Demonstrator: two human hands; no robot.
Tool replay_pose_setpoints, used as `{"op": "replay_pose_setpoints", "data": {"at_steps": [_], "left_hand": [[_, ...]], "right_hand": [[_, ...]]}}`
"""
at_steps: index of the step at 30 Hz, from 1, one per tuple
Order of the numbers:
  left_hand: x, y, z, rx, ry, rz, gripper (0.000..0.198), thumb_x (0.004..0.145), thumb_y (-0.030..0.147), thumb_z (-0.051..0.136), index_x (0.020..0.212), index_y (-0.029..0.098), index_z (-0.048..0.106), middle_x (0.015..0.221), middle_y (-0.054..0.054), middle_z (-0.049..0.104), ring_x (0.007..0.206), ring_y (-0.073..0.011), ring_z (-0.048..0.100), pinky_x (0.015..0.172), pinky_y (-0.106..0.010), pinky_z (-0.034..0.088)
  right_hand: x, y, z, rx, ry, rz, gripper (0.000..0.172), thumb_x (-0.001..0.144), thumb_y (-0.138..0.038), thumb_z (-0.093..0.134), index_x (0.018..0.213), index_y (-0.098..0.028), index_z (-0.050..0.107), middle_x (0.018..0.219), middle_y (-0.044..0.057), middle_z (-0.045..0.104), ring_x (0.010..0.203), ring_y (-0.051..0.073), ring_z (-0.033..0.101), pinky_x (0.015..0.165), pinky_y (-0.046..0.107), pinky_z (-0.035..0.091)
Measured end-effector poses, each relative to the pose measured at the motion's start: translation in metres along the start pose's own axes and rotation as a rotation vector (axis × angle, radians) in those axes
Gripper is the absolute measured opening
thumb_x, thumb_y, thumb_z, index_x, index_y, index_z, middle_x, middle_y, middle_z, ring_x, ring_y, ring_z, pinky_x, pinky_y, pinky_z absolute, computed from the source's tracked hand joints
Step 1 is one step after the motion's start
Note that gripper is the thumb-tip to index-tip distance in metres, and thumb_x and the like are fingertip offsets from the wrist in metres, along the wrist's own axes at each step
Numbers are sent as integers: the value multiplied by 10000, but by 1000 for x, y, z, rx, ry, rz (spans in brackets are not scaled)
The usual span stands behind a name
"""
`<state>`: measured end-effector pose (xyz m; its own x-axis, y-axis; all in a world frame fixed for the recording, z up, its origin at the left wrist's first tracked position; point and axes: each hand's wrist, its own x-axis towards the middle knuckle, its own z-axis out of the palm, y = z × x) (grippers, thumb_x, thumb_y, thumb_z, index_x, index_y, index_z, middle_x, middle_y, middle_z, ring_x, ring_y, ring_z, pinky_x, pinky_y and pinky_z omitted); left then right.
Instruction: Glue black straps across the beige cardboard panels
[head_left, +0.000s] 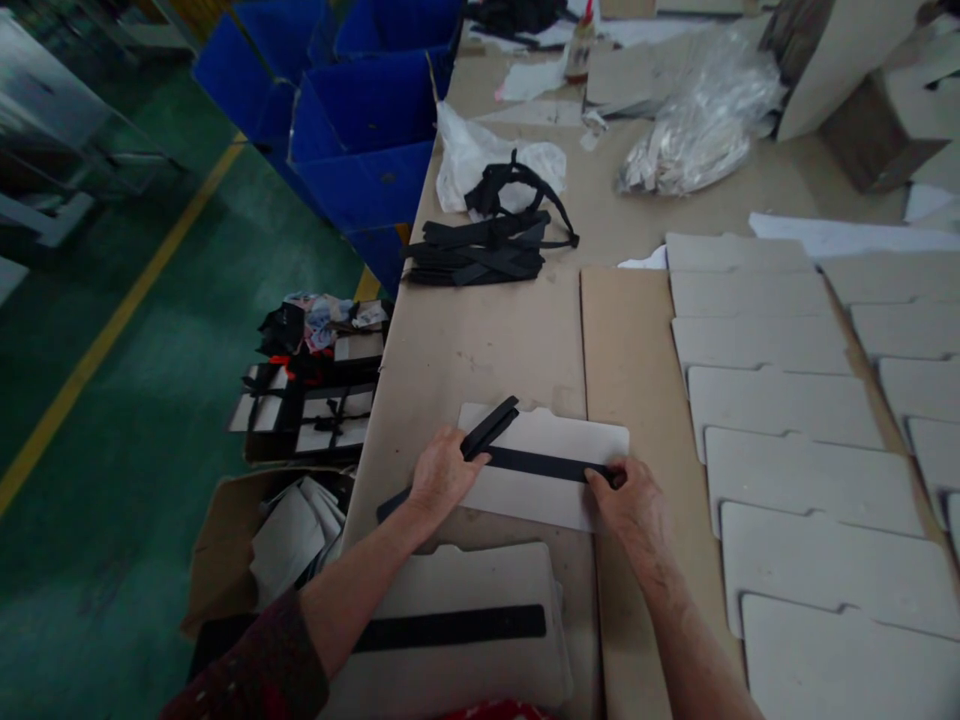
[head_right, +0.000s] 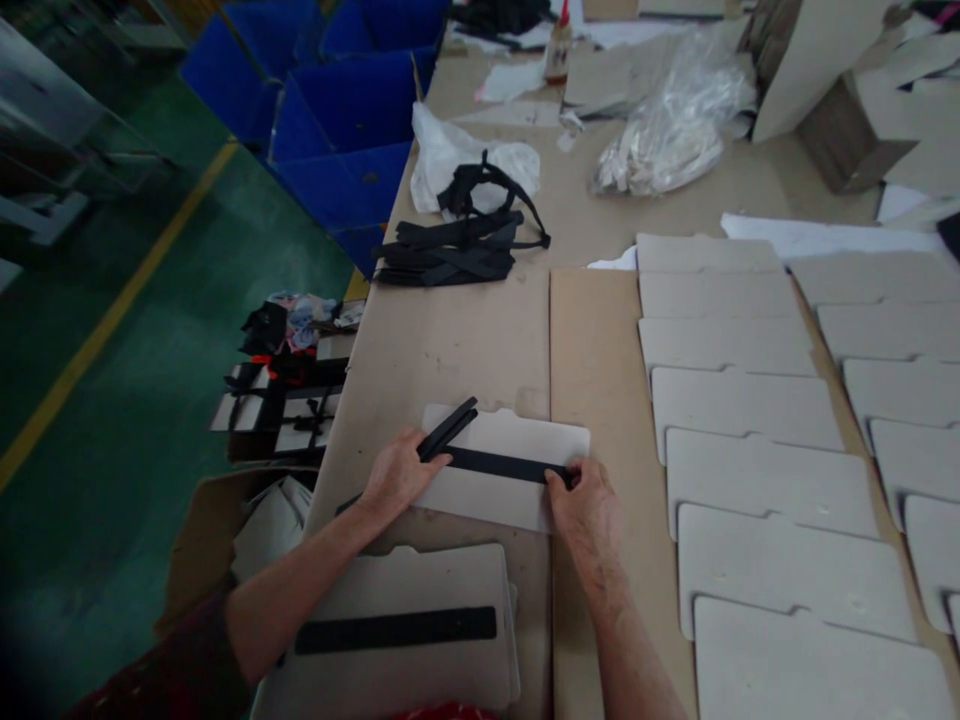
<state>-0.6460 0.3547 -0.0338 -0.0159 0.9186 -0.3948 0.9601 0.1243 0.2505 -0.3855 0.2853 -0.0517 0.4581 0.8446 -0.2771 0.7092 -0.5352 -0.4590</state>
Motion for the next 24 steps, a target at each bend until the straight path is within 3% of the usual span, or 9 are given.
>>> {"op": "replay_pose_setpoints", "data": {"at_steps": [5, 11, 20, 24], "left_hand": [[-1, -2, 5, -13, 34, -18, 270, 818, 436, 685, 923, 191, 645, 1009, -69, 613, 974, -238, 622, 848, -307, 496], [-4, -5, 4, -47, 137, 28, 348, 771, 422, 733, 969, 142, 672, 1055, -104, 557, 1052, -258, 573, 954, -321, 475], [-24, 22, 15, 5, 44, 66, 312, 784, 457, 723, 920, 181, 669, 1009, -84, 555, 1036, -248, 567, 941, -336, 483], [-23, 26, 19, -7, 34, 58, 328, 776, 458, 722, 925, 172, 660, 1024, -88, 542, 1032, -255, 571, 921, -344, 498]], "right_hand": [[-1, 2, 3, -2, 32, 7, 315, 768, -490, 614, 895, -203, 590, 860, 60, 621, 739, 218, 553, 638, 324, 378], [-3, -2, 2, 15, 86, 20, 498, 739, -500, 649, 1095, -170, 539, 1106, 143, 575, 890, 269, 584, 724, 372, 451], [-4, 42, -13, 58, 162, 37, 508, 689, -519, 700, 1047, -192, 547, 1036, 121, 565, 871, 267, 578, 753, 401, 488], [-2, 49, -13, 79, 159, 40, 515, 695, -520, 691, 1066, -197, 538, 1059, 128, 566, 860, 265, 588, 738, 398, 492]]}}
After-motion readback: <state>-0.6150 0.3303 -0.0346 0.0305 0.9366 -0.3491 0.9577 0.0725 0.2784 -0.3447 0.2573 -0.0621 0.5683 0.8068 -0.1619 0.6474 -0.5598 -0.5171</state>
